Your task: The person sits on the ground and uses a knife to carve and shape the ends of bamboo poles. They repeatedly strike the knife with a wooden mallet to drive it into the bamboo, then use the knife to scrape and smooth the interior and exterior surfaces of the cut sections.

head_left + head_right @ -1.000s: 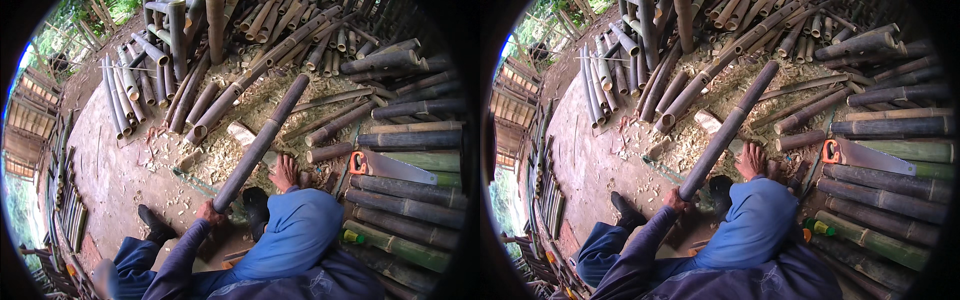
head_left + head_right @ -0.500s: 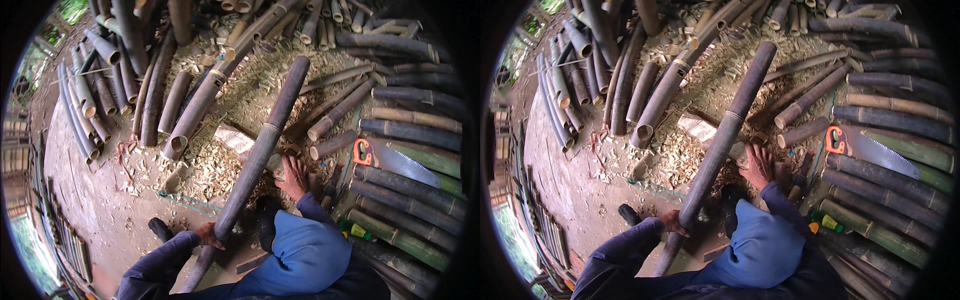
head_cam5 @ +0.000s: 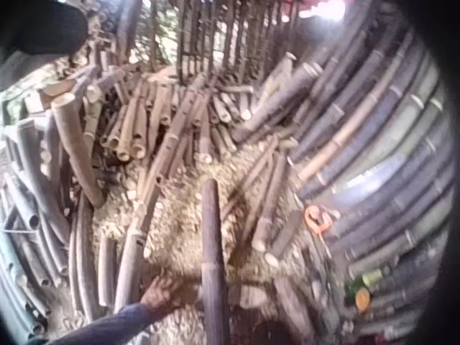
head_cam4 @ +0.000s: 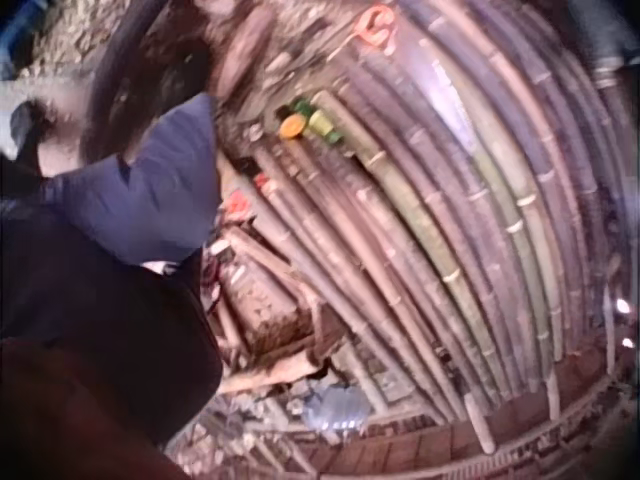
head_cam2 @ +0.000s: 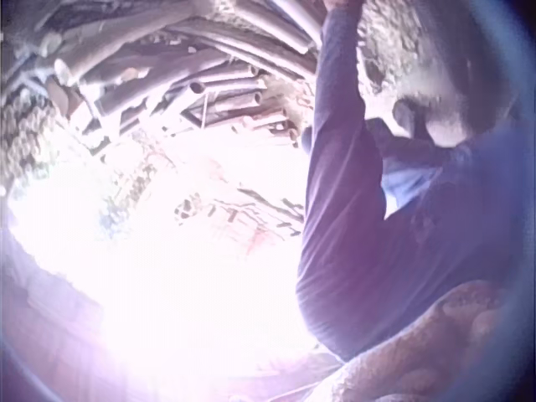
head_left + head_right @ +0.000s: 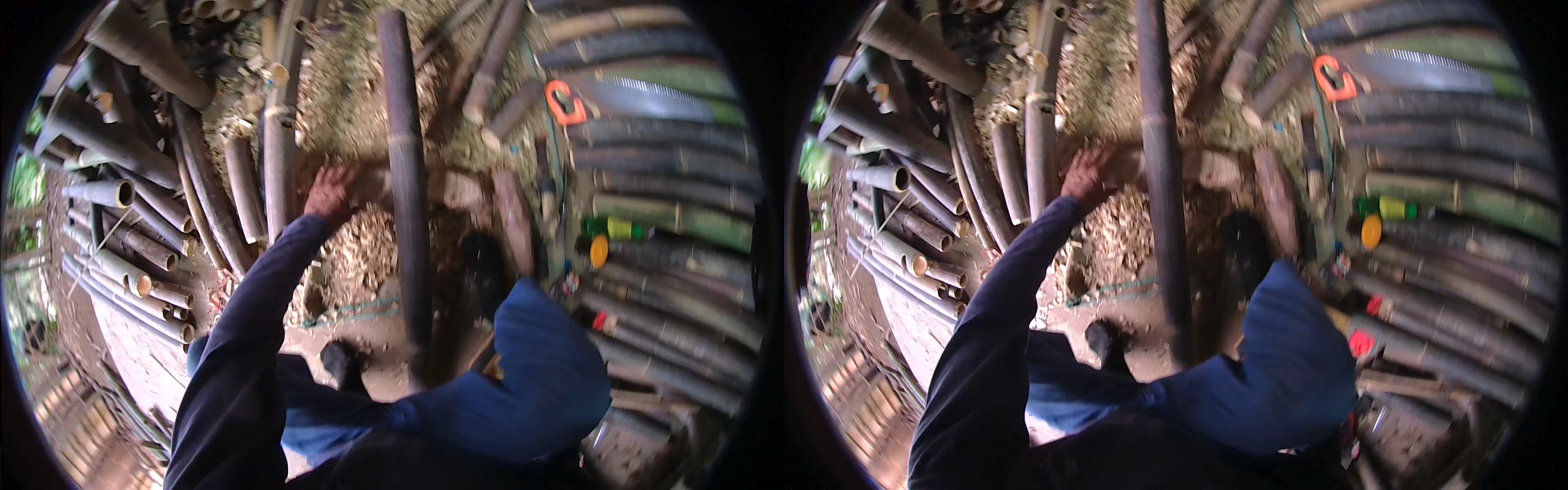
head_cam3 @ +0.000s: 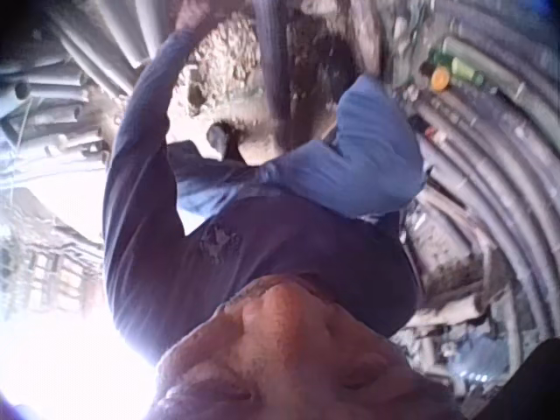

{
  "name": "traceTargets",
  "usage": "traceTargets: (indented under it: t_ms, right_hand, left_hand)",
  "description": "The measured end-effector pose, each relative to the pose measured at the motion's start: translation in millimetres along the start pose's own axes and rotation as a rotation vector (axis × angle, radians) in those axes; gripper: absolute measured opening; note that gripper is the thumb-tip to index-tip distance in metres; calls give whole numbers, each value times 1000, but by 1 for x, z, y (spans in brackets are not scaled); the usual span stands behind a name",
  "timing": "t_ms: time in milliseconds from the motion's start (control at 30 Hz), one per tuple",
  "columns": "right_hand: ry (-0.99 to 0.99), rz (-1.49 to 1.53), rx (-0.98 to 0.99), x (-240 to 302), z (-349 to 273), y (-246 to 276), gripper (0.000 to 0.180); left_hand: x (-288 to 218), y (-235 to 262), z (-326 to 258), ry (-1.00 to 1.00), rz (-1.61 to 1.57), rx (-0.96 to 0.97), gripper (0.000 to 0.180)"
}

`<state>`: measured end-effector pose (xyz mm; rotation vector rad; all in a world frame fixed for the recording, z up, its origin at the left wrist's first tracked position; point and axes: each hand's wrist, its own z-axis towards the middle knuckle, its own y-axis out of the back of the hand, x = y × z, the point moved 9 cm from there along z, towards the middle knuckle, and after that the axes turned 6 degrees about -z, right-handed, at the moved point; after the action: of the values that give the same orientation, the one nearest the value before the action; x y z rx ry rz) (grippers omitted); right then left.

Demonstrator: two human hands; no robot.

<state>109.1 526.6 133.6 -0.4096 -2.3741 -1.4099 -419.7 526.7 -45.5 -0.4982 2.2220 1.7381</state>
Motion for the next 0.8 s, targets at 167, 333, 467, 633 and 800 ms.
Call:
traceTargets:
  t_ms: [167,333,467,633,800]
  right_hand:
    - [-220,-177,-140,11,-139,103,40]
    - [-271,-309,-249,66,-207,171,39]
    - [-151,-355,-283,132,-182,170,39]
    - [44,-348,-235,200,-92,93,37]
    - [191,-321,-133,256,23,-32,36]
  left_hand:
    - [-6,-4,5,-54,75,-106,90]
    - [-22,0,-12,-71,151,-169,91]
    - [-9,-6,-11,35,-7,-104,95]
    - [-2,-11,-8,18,-213,-120,101]
    - [-8,-3,-13,26,-242,-90,97]
